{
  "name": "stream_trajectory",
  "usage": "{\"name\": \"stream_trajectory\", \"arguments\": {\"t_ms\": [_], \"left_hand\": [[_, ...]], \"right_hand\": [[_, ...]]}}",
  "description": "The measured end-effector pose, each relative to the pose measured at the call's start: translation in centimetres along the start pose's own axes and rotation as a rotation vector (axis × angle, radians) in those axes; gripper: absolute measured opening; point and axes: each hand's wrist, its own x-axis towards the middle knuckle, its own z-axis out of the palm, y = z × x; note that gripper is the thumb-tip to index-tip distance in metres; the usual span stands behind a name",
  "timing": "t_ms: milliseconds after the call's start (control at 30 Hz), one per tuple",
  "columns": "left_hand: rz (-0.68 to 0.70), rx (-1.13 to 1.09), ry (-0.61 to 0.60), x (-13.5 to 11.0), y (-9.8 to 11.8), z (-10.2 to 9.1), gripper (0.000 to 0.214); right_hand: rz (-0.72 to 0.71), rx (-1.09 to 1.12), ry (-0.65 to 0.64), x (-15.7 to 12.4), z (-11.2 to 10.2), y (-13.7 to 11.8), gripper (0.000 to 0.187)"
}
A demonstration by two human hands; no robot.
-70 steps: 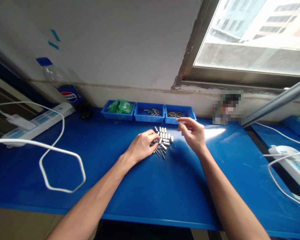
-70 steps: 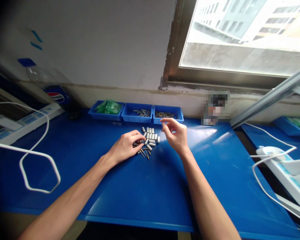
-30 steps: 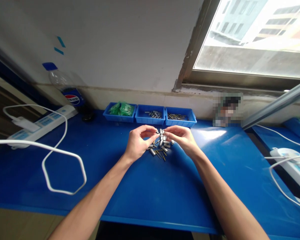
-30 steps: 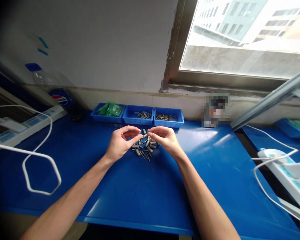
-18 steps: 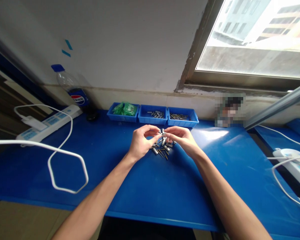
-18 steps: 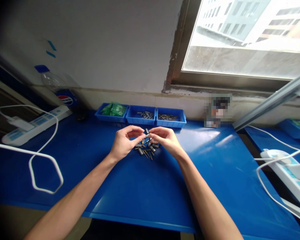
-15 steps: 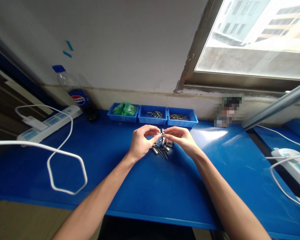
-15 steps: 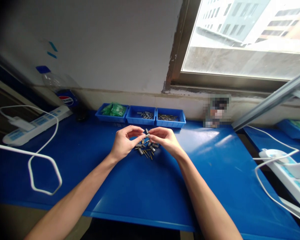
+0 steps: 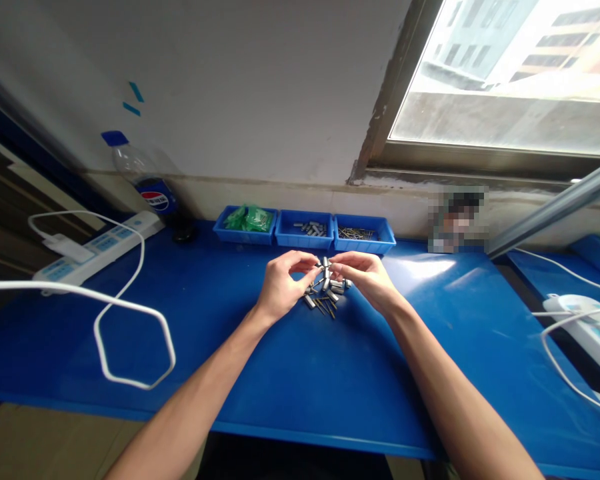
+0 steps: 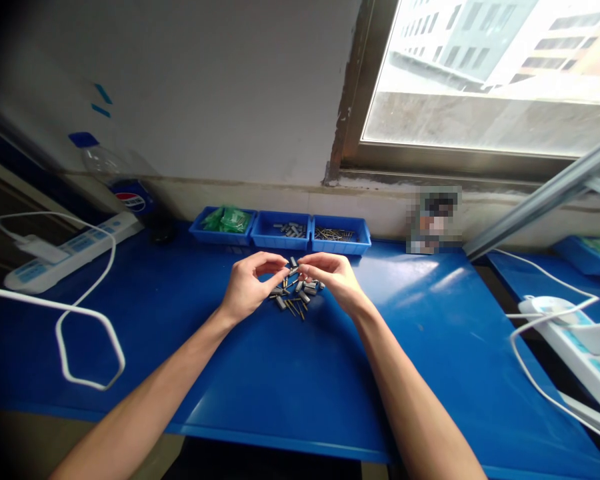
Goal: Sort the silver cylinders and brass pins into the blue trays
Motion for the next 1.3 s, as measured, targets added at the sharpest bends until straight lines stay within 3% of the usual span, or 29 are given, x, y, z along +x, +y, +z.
{"name": "stream_trajectory", "arguments": {"t_ms": [267,533,700,800,933,1300], "left_hand": [[0.043,0.064,-0.031,0.0,-0.1,0.0,0.014],[-0.045,0.397,-0.165,0.5,-1.4,-1.7,0.015],[-0.081,0.423,-0.228,0.4,-2.1,-1.9,0.018],[-0.071,0.413,-0.235,0.3,-2.2,-1.6,0.016],[-0.067,0.431,-0.224,0.3,-2.0,-1.3,0.013],[-0.164,0.353,-0.153,0.3,-1.7,-0.4,0.03]], "right_hand": [[-0.001,-0.046,-0.01,-0.1,0.1,-0.6,0.028],[-0.121,-0.114,0.108,0.2,-0.4,-0.7,0.024],[-0.196,-0.132,0.214,0.3,-0.8,-0.4,0.025],[-0.262,-0.107,0.299,0.4,-0.8,-0.3,0.036],[-0.244,-0.097,0.343,0.5,-1.0,-0.1,0.052],[-0.238,-0.103,0.291,0.4,-0.8,-0.1,0.038]]}}
